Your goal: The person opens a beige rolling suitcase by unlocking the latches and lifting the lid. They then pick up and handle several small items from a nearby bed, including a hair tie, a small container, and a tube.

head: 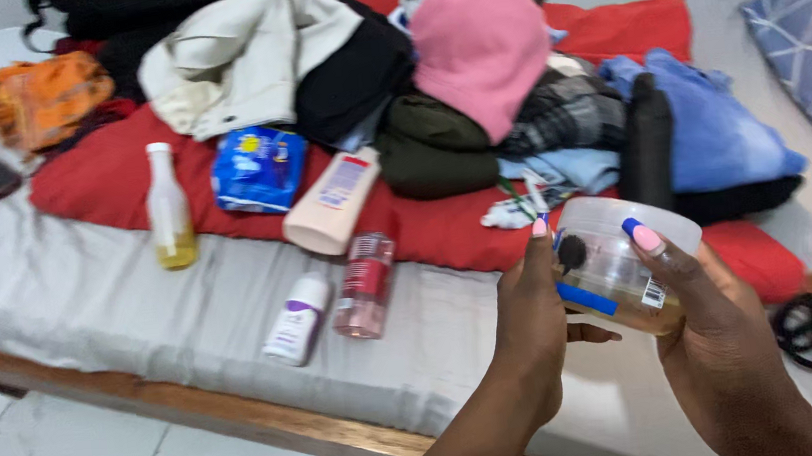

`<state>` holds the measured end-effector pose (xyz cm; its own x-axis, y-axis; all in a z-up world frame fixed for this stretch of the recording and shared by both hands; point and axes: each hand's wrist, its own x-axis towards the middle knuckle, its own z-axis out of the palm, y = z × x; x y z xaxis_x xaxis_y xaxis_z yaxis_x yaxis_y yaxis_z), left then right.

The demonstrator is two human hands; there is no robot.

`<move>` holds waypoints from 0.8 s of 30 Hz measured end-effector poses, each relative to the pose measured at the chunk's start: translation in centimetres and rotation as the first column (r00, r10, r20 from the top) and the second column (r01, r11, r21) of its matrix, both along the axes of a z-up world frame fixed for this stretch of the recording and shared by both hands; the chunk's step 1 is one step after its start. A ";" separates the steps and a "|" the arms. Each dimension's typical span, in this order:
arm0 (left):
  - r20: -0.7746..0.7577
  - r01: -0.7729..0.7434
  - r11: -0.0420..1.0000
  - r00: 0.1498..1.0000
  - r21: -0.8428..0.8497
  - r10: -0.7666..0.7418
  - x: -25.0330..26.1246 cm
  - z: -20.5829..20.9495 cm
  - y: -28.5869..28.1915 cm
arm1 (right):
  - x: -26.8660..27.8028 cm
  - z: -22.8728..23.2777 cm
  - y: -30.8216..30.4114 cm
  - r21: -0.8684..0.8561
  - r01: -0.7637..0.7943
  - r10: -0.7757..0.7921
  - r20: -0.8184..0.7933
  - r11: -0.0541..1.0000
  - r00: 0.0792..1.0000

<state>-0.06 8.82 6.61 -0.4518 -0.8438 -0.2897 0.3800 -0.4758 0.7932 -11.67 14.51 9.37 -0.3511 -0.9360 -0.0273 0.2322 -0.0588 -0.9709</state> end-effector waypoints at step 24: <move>0.277 0.139 0.966 0.958 -0.216 -0.076 -30.6 -2.8 11.5 | -29.0 -5.3 12.6 0.173 0.540 -0.442 -0.401 0.824 0.802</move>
<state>-30.68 20.37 3.82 -0.4773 -0.8523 -0.2139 0.0989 -0.2940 0.9507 -40.70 27.13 4.07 -0.7940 -0.6063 -0.0456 -0.0922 0.1941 -0.9766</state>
